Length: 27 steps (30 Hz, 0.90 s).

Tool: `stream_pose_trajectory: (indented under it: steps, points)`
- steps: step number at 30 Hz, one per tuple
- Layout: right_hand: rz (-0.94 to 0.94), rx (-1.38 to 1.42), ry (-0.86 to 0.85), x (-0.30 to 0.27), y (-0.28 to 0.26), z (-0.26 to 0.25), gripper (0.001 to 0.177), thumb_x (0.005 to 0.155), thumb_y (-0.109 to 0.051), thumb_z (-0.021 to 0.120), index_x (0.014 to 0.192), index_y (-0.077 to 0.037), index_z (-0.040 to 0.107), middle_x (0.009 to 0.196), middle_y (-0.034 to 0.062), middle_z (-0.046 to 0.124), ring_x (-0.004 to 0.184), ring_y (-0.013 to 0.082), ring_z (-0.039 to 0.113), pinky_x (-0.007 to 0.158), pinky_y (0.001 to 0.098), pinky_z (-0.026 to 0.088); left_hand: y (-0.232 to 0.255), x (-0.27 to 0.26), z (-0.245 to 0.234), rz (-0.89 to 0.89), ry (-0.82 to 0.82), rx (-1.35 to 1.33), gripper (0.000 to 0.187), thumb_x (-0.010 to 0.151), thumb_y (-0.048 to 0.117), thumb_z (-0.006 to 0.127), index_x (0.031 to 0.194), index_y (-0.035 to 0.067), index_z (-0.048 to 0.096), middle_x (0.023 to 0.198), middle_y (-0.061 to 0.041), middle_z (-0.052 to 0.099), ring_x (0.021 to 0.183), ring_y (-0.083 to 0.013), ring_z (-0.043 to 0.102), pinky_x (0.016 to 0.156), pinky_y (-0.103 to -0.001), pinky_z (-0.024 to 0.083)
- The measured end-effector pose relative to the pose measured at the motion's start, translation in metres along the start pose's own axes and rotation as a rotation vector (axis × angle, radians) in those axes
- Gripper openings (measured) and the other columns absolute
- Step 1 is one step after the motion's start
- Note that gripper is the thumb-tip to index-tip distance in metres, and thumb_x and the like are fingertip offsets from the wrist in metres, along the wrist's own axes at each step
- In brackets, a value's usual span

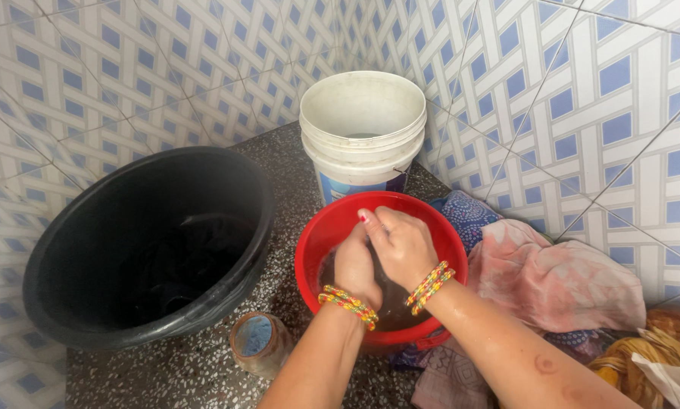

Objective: The person washes a black garment by hand in a red bucket filled with soapy water, scrubbing and wringing the fabric.

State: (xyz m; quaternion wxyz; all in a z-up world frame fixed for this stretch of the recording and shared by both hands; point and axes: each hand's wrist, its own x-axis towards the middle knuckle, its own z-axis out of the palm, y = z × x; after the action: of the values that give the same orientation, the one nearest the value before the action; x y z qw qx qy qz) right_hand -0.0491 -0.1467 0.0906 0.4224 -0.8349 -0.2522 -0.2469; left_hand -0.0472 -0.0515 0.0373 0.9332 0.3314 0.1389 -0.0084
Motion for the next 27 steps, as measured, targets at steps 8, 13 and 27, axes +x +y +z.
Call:
stream_pose_trajectory:
  steps: [8,13,27]
  points:
    - [-0.015,0.068,0.015,-0.023,-0.038,0.020,0.037,0.104,-0.032,0.056,0.083,-0.003,0.062,0.077,0.0223,0.063,0.074,0.0425,0.065,0.061,0.0491,0.049,0.024,0.012,-0.025,0.033,-0.064,0.042,0.030,0.100,0.031,0.055,0.096,0.005,0.070,0.091,-0.007,0.071,0.082,-0.0202,0.065,0.075,-0.035,0.052]
    - [-0.030,0.141,-0.117,-0.014,-0.037,0.021,0.041,0.104,-0.035,0.054,0.081,-0.003,0.063,0.075,0.0223,0.063,0.072,0.0413,0.065,0.063,0.0488,0.050,0.020,0.013,-0.031,-0.063,-0.094,-0.030,0.031,0.099,0.033,0.053,0.094,0.007,0.070,0.089,-0.010,0.069,0.078,-0.0233,0.064,0.070,-0.038,0.052]
    - [-0.108,0.170,-0.117,-0.025,-0.054,0.020,0.038,0.102,-0.032,0.055,0.080,-0.002,0.060,0.073,0.0208,0.064,0.069,0.0429,0.063,0.061,0.0489,0.047,0.026,0.032,-0.045,0.101,-0.122,-0.024,0.037,0.112,0.037,0.062,0.085,0.012,0.058,0.074,0.000,0.056,0.062,-0.0186,0.053,0.055,-0.039,0.044]
